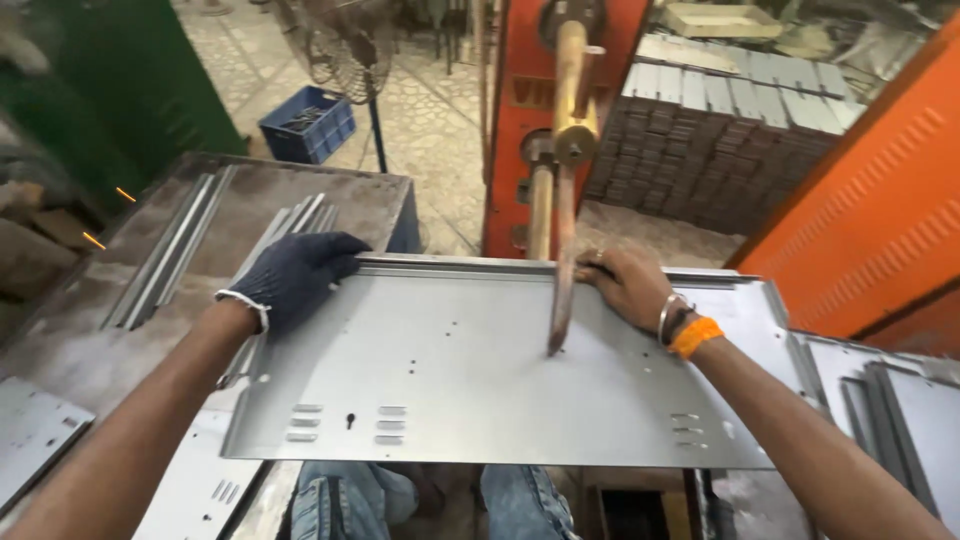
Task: The person repeatedly picks up a rectangular metal panel and a thin metal strip, aligns them at a vertical welding machine, and welds the strip to the panel edge. After each weld, the person places the panel aside and repeats the process with new panels and strips.
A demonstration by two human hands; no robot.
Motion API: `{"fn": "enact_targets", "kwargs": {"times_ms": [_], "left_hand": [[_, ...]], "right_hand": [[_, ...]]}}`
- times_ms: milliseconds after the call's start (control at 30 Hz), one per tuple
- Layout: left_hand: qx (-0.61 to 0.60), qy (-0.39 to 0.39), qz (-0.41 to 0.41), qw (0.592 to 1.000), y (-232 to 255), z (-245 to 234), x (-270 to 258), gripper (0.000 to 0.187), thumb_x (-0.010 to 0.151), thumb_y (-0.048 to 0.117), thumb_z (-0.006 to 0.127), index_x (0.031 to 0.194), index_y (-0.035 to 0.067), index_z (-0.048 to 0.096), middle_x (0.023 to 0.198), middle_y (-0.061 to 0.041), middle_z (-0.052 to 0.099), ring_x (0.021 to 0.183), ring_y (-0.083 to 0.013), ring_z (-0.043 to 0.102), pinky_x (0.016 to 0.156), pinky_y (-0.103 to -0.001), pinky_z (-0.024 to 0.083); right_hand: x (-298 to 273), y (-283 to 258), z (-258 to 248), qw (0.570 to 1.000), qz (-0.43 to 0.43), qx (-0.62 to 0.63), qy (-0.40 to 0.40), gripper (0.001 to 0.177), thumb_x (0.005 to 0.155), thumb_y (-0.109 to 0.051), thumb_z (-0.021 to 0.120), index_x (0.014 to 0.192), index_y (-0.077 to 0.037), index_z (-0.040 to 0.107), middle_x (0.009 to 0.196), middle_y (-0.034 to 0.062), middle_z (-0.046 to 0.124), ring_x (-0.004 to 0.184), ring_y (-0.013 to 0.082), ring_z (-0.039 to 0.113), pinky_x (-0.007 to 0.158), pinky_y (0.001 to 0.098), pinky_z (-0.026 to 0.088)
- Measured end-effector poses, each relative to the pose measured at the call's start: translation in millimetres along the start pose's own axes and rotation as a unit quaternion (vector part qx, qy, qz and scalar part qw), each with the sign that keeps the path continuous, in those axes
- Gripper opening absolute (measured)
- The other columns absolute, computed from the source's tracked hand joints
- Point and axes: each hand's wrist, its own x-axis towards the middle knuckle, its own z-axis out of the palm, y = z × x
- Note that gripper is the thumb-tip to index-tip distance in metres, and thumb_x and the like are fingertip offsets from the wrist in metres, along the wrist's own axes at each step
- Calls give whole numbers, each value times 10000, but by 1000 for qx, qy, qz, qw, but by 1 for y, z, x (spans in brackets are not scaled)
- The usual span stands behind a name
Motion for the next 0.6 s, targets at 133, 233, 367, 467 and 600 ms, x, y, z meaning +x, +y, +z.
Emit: {"fn": "enact_targets", "kwargs": {"times_ms": [133,233,367,467,600], "left_hand": [[-12,13,-38,999,-6,-3,-4,272,932,293,680,1092,92,769,1038,-132,777,956,-296,725,870,-390,546],[-128,32,-75,988,-7,-4,-2,272,987,234,610,1143,62,751,1019,-125,794,916,-222,744,865,-350,560],[-254,71,-40,964,-25,4,-3,330,997,145,521,1258,19,678,1052,-125,782,949,-168,719,872,-315,569],[-252,64,-56,964,-20,-1,-6,373,1010,137,498,1339,12,621,1076,-117,768,963,-159,725,883,-303,563],[-303,72,-47,949,-24,1,-5,383,1014,135,491,1359,13,603,1066,-107,758,963,-150,722,875,-305,568]], "right_hand": [[0,4,5,1000,-2,25,10,214,929,-216,655,1045,-68,758,968,167,747,899,378,687,803,470,517],[-2,-1,3,1000,9,20,14,220,929,-203,658,1061,-54,751,973,188,735,918,401,682,811,478,519],[1,-10,-1,999,39,9,-2,224,919,-200,665,1061,-46,747,974,202,729,919,409,684,808,480,522],[2,-8,2,999,42,1,-10,220,921,-193,657,1061,-45,742,966,204,730,916,416,683,808,481,525],[4,-6,6,999,39,-16,-2,205,897,-174,661,1027,-32,732,930,207,719,897,418,678,786,488,519]]}}
